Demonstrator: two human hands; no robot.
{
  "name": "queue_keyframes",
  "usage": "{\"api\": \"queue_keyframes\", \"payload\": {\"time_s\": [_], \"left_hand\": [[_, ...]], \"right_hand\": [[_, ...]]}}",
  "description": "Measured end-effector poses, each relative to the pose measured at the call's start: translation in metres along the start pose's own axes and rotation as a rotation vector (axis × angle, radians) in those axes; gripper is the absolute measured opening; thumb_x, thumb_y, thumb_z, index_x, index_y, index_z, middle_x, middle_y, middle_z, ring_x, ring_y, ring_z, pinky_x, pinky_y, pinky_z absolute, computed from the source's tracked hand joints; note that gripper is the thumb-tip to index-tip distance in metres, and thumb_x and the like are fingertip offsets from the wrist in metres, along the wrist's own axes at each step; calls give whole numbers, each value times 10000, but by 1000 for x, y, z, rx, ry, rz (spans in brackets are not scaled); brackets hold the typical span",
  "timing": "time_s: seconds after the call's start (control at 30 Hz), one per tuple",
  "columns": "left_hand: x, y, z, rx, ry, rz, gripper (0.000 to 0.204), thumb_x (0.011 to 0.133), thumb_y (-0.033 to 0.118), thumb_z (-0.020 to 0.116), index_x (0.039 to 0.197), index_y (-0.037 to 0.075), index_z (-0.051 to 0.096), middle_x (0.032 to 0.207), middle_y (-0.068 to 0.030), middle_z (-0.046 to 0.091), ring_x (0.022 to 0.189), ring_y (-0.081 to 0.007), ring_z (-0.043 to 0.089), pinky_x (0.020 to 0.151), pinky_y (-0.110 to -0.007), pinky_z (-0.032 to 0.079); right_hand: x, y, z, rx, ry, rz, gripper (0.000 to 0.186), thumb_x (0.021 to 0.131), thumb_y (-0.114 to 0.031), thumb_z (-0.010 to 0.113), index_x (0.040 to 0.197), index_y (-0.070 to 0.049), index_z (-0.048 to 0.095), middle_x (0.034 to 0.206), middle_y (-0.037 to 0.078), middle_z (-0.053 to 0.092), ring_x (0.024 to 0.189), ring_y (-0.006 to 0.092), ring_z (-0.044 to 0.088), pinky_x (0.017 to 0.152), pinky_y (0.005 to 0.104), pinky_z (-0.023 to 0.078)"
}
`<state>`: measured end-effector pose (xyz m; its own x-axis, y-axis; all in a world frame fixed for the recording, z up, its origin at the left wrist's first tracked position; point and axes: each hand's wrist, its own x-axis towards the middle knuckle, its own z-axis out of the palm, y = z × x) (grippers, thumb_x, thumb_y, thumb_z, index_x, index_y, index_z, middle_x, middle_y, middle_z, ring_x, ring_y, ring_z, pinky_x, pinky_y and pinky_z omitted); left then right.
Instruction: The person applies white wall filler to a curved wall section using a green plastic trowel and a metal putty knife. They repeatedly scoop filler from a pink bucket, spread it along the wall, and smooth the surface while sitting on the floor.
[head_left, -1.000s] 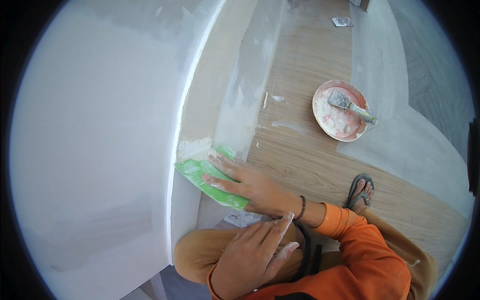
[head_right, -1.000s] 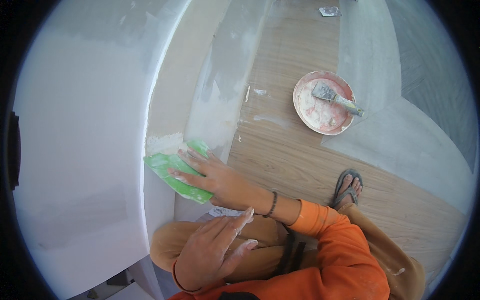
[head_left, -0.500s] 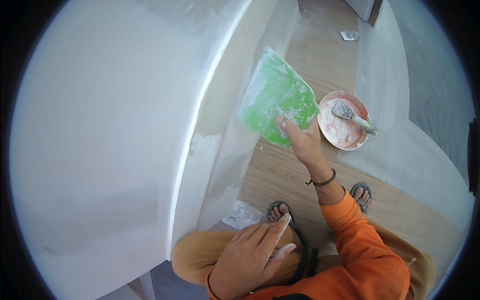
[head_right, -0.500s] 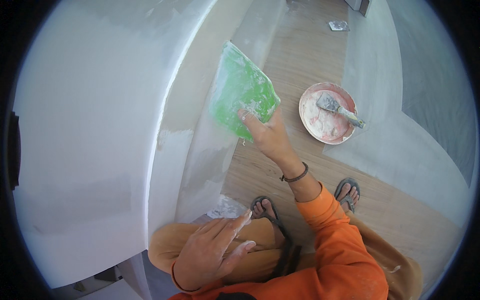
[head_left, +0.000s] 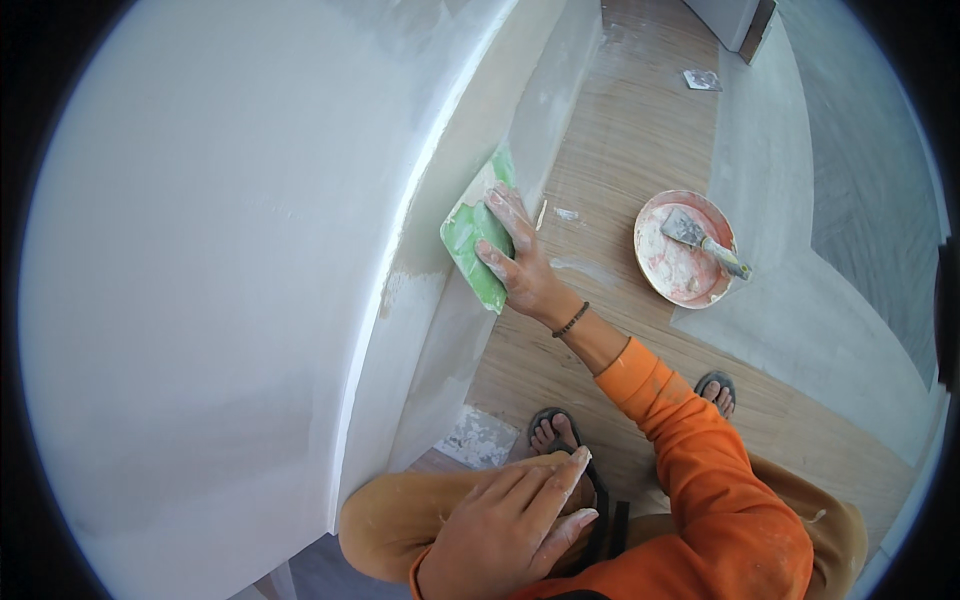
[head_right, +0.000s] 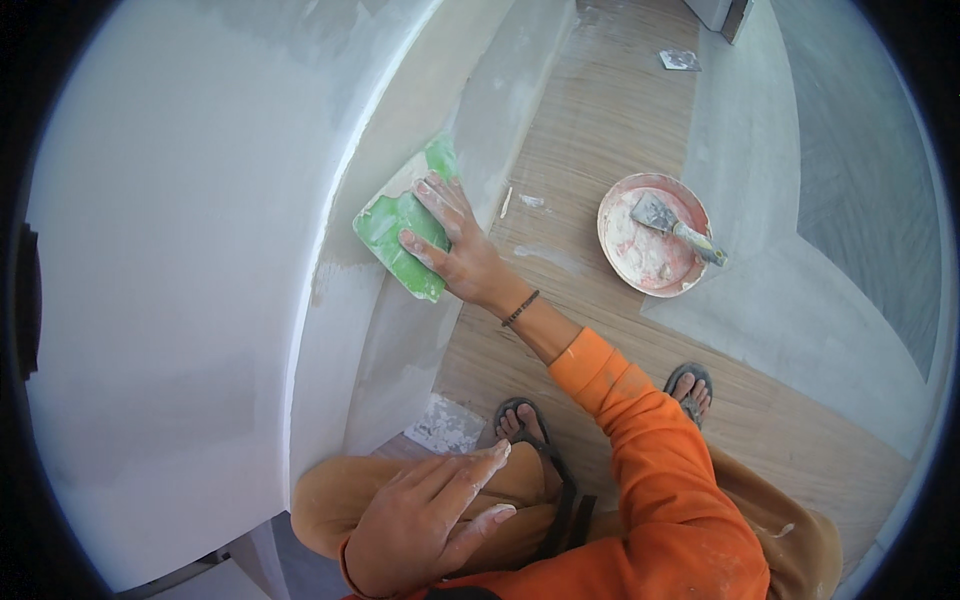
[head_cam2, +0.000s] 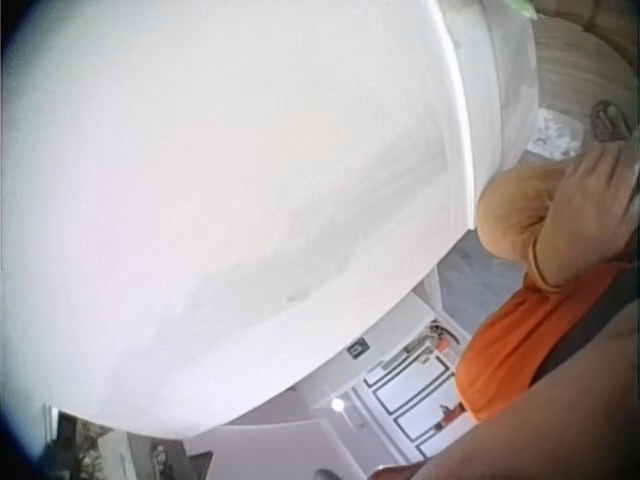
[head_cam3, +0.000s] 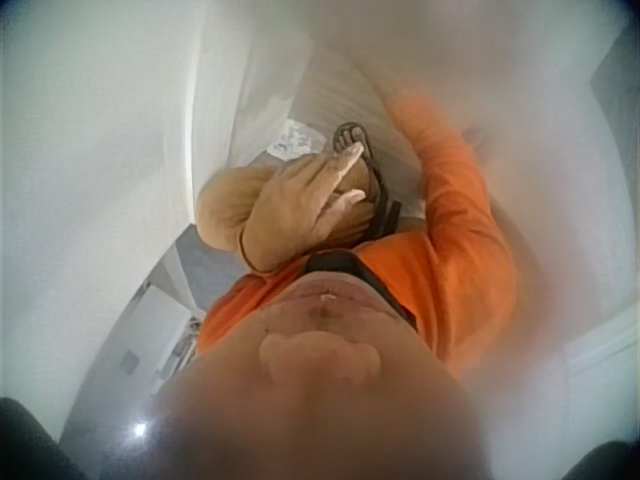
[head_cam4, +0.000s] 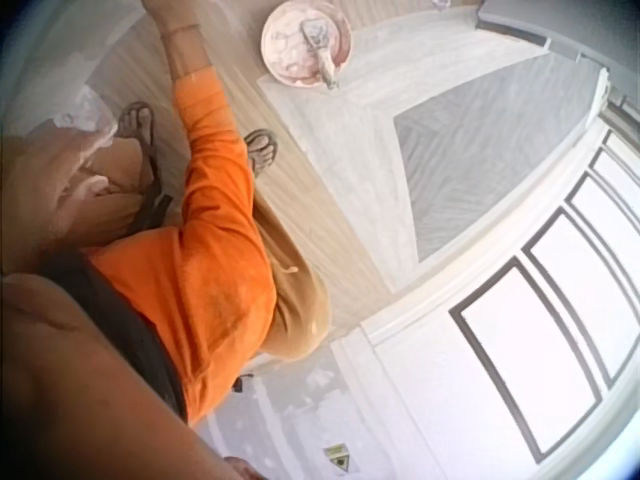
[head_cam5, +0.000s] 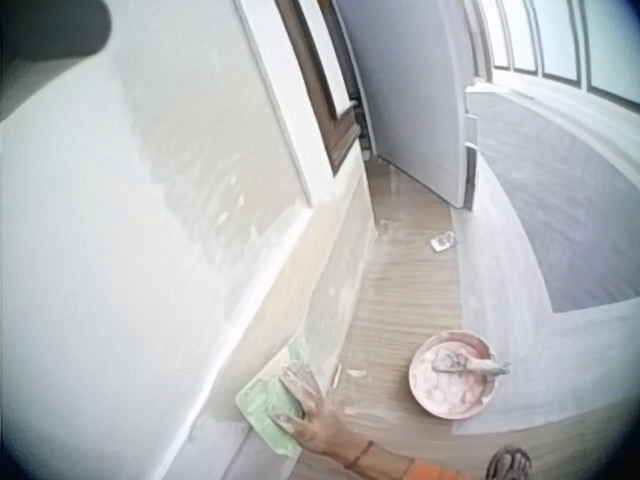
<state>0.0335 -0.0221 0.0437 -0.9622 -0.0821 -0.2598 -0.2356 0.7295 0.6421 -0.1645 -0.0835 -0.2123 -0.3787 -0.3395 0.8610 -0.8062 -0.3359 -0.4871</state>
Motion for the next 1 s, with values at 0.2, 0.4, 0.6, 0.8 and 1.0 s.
{"api": "queue_keyframes", "payload": {"time_s": [0.2,0.4,0.6,0.8,1.0], "left_hand": [[0,-9,-2,-28,12,11,522,889,208,687,1338,-12,539,1154,-169,658,1037,-325,638,898,-403,512],[4,-7,-3,-44,-1,5,498,893,208,683,1323,-8,555,1206,-167,650,1095,-318,633,941,-398,506],[6,-8,3,-36,-29,-11,532,893,208,707,1345,-19,543,1131,-155,666,1005,-311,650,884,-394,519],[7,0,1,56,-47,-113,550,889,211,721,1351,-25,539,1081,-149,680,955,-309,657,849,-392,527],[5,0,2,42,-47,-71,548,891,201,718,1357,-22,536,1067,-147,683,940,-307,656,836,-390,524]], "right_hand": [[0,13,22,30,23,-22,461,901,-92,676,1325,-240,569,1512,227,376,1403,516,341,1161,683,210],[-1,12,25,78,-17,5,472,885,-77,680,1328,-206,582,1517,257,376,1416,526,321,1167,689,161],[-12,6,3,101,-200,55,442,924,-129,642,1356,-199,579,1543,245,370,1435,496,310,1180,671,153],[-40,-3,-31,47,-120,97,517,918,-87,616,1421,-170,530,1565,185,374,1456,440,309,1209,582,183],[62,-25,-79,81,-12,351,626,836,106,528,1438,-49,459,1439,223,503,1341,396,482,1103,405,386]]}}
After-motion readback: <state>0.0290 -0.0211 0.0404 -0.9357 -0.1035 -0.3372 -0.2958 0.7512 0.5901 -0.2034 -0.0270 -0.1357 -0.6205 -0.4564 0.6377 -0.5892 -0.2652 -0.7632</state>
